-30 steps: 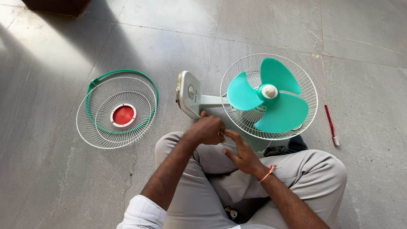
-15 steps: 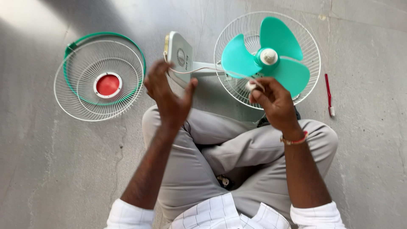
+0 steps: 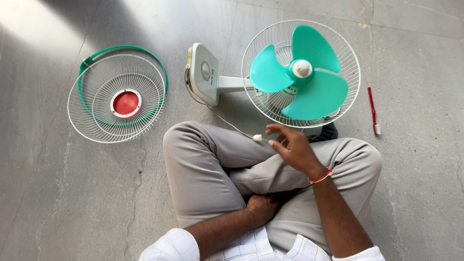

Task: The person sits on the floor and cleans the front grill of a disassembled table fan using a cloth. The fan blades and motor housing remain visible nearby while the person wipes the grill's surface and center hub.

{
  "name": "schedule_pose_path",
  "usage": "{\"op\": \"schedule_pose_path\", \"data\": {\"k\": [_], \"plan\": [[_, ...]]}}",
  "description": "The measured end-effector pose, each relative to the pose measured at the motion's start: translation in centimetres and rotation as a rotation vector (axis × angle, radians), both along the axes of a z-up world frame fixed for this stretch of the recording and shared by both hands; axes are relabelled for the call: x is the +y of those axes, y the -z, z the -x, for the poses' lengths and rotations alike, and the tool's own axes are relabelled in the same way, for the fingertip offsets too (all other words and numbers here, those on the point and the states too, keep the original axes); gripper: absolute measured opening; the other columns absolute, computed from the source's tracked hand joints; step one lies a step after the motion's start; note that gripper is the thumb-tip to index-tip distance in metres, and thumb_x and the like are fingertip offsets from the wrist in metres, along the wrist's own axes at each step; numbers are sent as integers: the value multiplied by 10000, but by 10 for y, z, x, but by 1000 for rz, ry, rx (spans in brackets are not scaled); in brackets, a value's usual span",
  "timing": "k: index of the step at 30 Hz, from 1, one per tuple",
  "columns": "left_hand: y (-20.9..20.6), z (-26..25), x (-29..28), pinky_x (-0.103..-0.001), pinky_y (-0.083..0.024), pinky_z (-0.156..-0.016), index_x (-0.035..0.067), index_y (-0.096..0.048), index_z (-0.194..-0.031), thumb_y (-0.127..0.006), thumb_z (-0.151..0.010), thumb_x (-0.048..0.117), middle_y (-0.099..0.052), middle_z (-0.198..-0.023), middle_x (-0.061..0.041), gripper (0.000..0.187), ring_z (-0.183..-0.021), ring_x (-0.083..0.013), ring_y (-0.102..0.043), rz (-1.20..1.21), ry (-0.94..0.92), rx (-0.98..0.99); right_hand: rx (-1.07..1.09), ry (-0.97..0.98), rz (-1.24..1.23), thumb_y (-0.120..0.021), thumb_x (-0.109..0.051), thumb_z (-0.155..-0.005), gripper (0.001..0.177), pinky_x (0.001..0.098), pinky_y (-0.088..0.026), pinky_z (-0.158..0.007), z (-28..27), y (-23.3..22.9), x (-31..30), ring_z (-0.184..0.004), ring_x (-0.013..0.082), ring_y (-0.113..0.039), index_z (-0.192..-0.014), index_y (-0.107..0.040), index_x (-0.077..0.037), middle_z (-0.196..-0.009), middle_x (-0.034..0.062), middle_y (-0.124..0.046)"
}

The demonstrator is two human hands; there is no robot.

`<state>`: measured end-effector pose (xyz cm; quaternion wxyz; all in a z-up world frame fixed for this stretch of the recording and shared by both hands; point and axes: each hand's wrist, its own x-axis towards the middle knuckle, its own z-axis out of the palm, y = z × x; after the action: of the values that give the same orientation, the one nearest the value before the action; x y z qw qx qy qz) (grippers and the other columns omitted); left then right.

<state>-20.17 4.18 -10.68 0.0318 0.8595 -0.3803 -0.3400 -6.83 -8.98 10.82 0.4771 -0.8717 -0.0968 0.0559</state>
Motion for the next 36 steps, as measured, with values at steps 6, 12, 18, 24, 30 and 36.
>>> {"op": "schedule_pose_path", "data": {"k": [6, 12, 18, 24, 30, 36], "plan": [[7, -10, -1, -513, -635, -770, 97, -791, -1178, -569, -1011, 134, -760, -1231, -148, 280, -1081, -342, -740, -27, 65, 249, 216, -123, 252, -734, -236, -892, 542, 386, -585, -904, -4, 32, 0, -996, 227, -736, -1394, -580, -103, -1331, 91, -700], [9, -12, -4, -492, -621, -879, 60, -737, -1257, -541, -1038, 142, -725, -1325, -191, 305, -1167, -361, -730, 227, 2, 200, 201, -150, 375, -721, -278, -901, 504, 387, -569, -959, -3, 40, 9, -1120, 251, -691, -1371, -612, -133, -1374, 76, -669], [26, -12, -44, -484, -464, -1108, 127, -423, -1574, -494, -1064, 290, -449, -1622, -147, 541, -1455, -314, -476, 491, -418, 596, -2, -191, 500, -745, -288, -864, 520, 430, -466, -1077, 8, 34, 17, -1301, 307, -572, -1334, -614, -110, -1394, 100, -632], [35, -62, -71, -427, -450, -1129, 146, -433, -1523, -460, -1060, 280, -467, -1568, -104, 483, -1433, -255, -478, 953, -727, 966, 17, -176, 598, -759, -320, -846, 624, 442, -438, -1081, 27, -1, 37, -1305, 329, -542, -1406, -565, -123, -1447, 94, -562], [9, -67, -66, -427, -485, -1088, 128, -504, -1427, -485, -1032, 187, -535, -1459, -95, 400, -1351, -257, -538, 589, -359, 364, -22, -169, 552, -752, -292, -850, 580, 431, -444, -1088, 25, -10, 40, -1310, 328, -546, -1369, -570, -108, -1446, 99, -565], [-63, -47, -64, -426, -520, -1047, 111, -576, -1330, -509, -1003, 94, -603, -1349, -86, 335, -1269, -259, -598, 484, 6, 67, -203, -248, 217, -764, -214, -891, 456, 419, -493, -1047, 65, -54, 6, -1242, 313, -646, -1314, -666, -76, -1339, 106, -703]]}}
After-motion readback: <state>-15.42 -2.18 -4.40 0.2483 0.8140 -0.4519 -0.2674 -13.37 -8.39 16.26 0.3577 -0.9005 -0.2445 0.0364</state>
